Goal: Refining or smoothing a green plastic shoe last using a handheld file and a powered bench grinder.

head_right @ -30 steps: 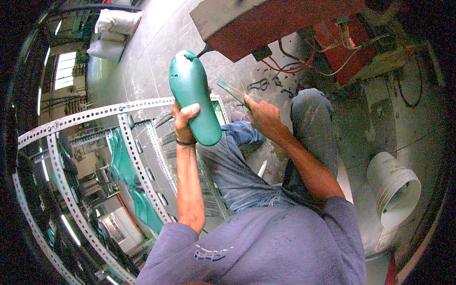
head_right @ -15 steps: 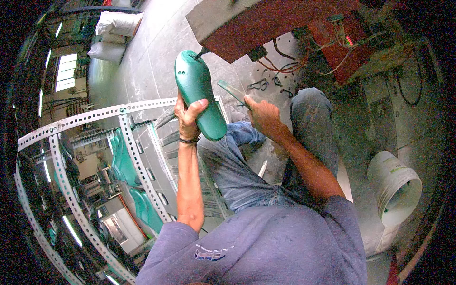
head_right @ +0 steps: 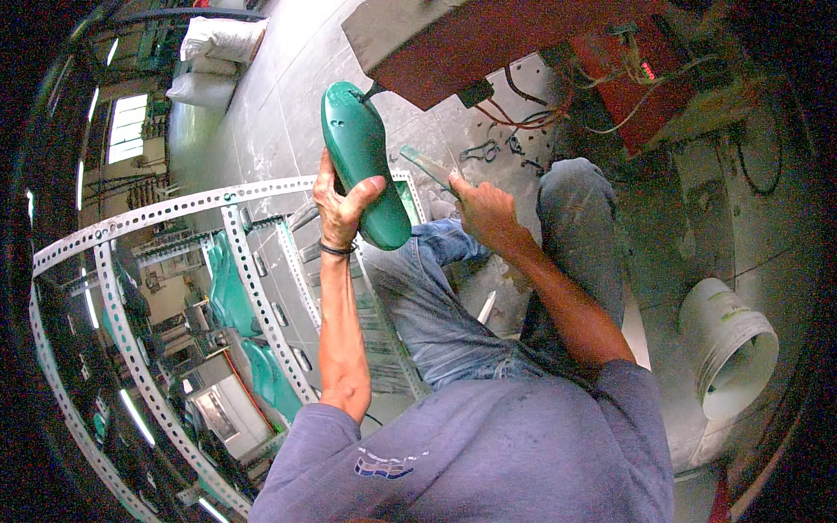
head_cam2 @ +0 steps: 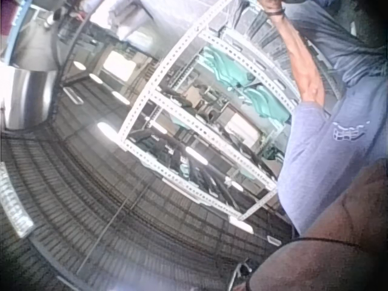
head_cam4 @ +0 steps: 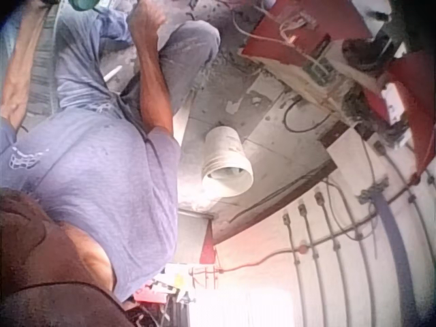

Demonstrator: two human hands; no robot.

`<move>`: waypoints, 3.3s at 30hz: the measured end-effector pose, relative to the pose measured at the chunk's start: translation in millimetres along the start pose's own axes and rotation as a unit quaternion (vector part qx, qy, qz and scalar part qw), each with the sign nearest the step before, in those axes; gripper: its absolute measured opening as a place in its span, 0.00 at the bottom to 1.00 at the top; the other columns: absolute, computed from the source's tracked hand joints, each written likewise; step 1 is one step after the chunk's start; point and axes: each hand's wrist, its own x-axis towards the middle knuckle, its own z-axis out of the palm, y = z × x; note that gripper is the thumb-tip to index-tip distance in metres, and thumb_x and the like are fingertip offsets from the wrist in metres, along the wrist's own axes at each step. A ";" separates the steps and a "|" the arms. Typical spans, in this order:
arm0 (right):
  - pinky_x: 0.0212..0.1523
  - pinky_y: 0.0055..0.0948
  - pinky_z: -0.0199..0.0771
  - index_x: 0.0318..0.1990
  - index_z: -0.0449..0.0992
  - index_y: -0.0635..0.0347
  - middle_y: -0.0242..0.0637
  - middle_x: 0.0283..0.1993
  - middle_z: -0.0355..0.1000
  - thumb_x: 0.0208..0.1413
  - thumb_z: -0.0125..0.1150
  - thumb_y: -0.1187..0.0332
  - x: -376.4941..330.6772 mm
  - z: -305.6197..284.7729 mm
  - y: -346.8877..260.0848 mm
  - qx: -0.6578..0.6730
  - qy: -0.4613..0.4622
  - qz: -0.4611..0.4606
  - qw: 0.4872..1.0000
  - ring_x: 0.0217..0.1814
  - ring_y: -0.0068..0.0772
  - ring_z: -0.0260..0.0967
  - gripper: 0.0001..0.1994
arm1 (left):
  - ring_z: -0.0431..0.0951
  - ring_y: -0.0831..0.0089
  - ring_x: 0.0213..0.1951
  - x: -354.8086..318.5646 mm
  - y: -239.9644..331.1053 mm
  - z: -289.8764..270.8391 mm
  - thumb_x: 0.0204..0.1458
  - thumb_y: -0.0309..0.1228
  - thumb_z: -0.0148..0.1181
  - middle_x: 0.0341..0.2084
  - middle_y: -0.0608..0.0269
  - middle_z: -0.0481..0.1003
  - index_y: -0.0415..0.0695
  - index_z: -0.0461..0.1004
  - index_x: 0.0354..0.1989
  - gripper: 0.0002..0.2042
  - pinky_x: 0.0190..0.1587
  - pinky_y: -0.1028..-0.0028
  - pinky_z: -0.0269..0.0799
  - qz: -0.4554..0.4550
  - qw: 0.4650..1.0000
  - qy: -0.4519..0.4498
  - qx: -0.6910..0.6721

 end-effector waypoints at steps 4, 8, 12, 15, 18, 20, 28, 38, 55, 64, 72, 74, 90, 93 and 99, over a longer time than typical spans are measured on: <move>0.33 0.53 0.72 0.65 0.68 0.49 0.49 0.32 0.76 0.59 0.60 0.65 0.3 -2.1 -0.3 0.001 0.002 -0.002 1.000 0.34 0.54 0.76 0.25 | 0.81 0.68 0.38 -1.5 4.6 2.7 0.41 0.36 0.71 0.40 0.55 0.79 0.37 0.66 0.61 0.36 0.44 0.68 0.78 -0.010 1.000 0.006 -0.028; 0.34 0.54 0.73 0.64 0.68 0.50 0.50 0.32 0.76 0.59 0.60 0.66 0.8 -3.2 0.7 0.004 -0.001 0.002 1.000 0.34 0.55 0.76 0.25 | 0.80 0.69 0.38 -2.6 8.0 3.7 0.42 0.34 0.70 0.40 0.56 0.79 0.37 0.67 0.60 0.34 0.43 0.69 0.78 -0.018 0.999 0.009 -0.038; 0.34 0.54 0.73 0.65 0.68 0.50 0.50 0.32 0.76 0.59 0.59 0.66 1.9 -4.3 0.6 0.000 -0.007 0.007 1.000 0.34 0.55 0.76 0.25 | 0.80 0.70 0.37 -3.1 8.5 5.6 0.42 0.34 0.70 0.39 0.57 0.79 0.37 0.67 0.59 0.33 0.43 0.69 0.78 -0.025 0.998 0.010 -0.049; 0.33 0.54 0.73 0.65 0.68 0.49 0.50 0.31 0.76 0.59 0.59 0.65 1.7 -1.5 0.9 -0.003 0.005 0.007 1.000 0.34 0.56 0.76 0.25 | 0.79 0.70 0.36 -6.7 6.7 8.0 0.43 0.34 0.70 0.38 0.57 0.79 0.38 0.68 0.57 0.31 0.42 0.70 0.77 -0.024 0.998 0.024 -0.050; 0.32 0.54 0.73 0.65 0.69 0.48 0.50 0.31 0.76 0.59 0.59 0.65 3.8 -3.8 1.3 -0.007 0.024 -0.002 1.000 0.33 0.55 0.76 0.25 | 0.78 0.70 0.37 -8.6 6.2 15.4 0.44 0.34 0.68 0.38 0.58 0.78 0.38 0.68 0.56 0.29 0.42 0.70 0.76 -0.027 0.995 0.049 -0.084; 0.32 0.54 0.75 0.62 0.70 0.46 0.50 0.31 0.77 0.57 0.59 0.66 1.6 -3.8 2.5 -0.013 0.023 0.012 1.000 0.33 0.57 0.77 0.23 | 0.78 0.70 0.37 -8.8 12.3 20.0 0.44 0.34 0.68 0.38 0.58 0.77 0.38 0.68 0.56 0.29 0.42 0.70 0.76 -0.039 0.993 0.055 -0.096; 0.31 0.53 0.72 0.65 0.69 0.46 0.48 0.31 0.75 0.60 0.59 0.64 0.7 -6.1 3.9 -0.012 0.024 0.002 1.000 0.33 0.55 0.76 0.24 | 0.77 0.70 0.36 -9.6 11.5 20.5 0.45 0.35 0.68 0.38 0.58 0.77 0.37 0.69 0.55 0.28 0.41 0.71 0.75 -0.046 0.991 0.066 -0.110; 0.35 0.52 0.74 0.66 0.67 0.45 0.48 0.33 0.76 0.58 0.61 0.64 -4.7 4.6 9.2 -0.062 0.017 0.004 0.998 0.36 0.53 0.76 0.27 | 0.76 0.73 0.35 -20.8 -10.2 6.9 0.43 0.34 0.67 0.36 0.61 0.75 0.38 0.72 0.51 0.24 0.39 0.73 0.75 -0.146 0.955 0.135 -0.221; 0.31 0.55 0.74 0.64 0.69 0.48 0.53 0.31 0.75 0.58 0.60 0.66 0.3 -4.8 10.4 -0.023 0.025 0.000 0.999 0.32 0.58 0.76 0.24 | 0.77 0.74 0.36 16.9 -14.8 33.1 0.42 0.28 0.67 0.37 0.60 0.78 0.38 0.72 0.53 0.25 0.41 0.72 0.76 -0.104 0.987 0.044 -0.118; 0.31 0.55 0.74 0.64 0.69 0.48 0.53 0.31 0.75 0.57 0.60 0.67 0.5 -5.6 10.1 -0.022 0.021 0.000 1.000 0.33 0.58 0.77 0.25 | 0.77 0.72 0.39 23.8 -15.8 33.5 0.41 0.28 0.69 0.41 0.58 0.78 0.37 0.72 0.54 0.27 0.45 0.71 0.76 -0.090 0.991 0.019 -0.099; 0.31 0.55 0.74 0.64 0.68 0.48 0.54 0.30 0.75 0.56 0.60 0.67 0.8 -7.7 8.6 -0.016 0.023 -0.002 1.000 0.33 0.59 0.76 0.26 | 0.78 0.71 0.42 24.1 -14.4 32.9 0.39 0.28 0.70 0.43 0.56 0.78 0.38 0.68 0.61 0.35 0.48 0.70 0.76 -0.046 0.997 0.026 -0.064; 0.31 0.55 0.74 0.64 0.68 0.48 0.54 0.30 0.75 0.56 0.61 0.67 1.7 -6.9 10.3 -0.012 0.019 0.000 1.000 0.33 0.59 0.76 0.26 | 0.79 0.71 0.42 24.6 -12.6 34.5 0.39 0.27 0.70 0.43 0.56 0.78 0.38 0.67 0.62 0.36 0.47 0.70 0.77 -0.023 0.998 0.033 -0.047; 0.32 0.55 0.74 0.64 0.68 0.47 0.56 0.33 0.75 0.57 0.60 0.66 0.4 -5.0 10.3 -0.012 0.008 0.007 1.000 0.34 0.60 0.76 0.26 | 0.80 0.72 0.37 24.3 -7.0 34.7 0.39 0.27 0.71 0.39 0.58 0.80 0.36 0.66 0.63 0.37 0.43 0.70 0.79 -0.038 0.997 0.031 -0.057; 0.35 0.52 0.74 0.67 0.67 0.46 0.52 0.33 0.75 0.60 0.60 0.62 0.5 -7.2 8.7 -0.035 0.003 0.012 0.999 0.34 0.56 0.76 0.26 | 0.80 0.72 0.37 24.7 -9.4 35.1 0.39 0.27 0.70 0.39 0.58 0.80 0.38 0.66 0.63 0.37 0.43 0.70 0.79 -0.043 0.997 0.030 -0.054; 0.36 0.52 0.75 0.67 0.67 0.48 0.51 0.34 0.76 0.60 0.59 0.62 0.4 -12.9 6.6 -0.031 -0.019 0.023 0.999 0.35 0.55 0.76 0.26 | 0.80 0.73 0.37 24.8 -9.9 37.1 0.39 0.27 0.70 0.38 0.58 0.80 0.39 0.66 0.64 0.37 0.43 0.70 0.79 -0.045 0.997 0.031 -0.057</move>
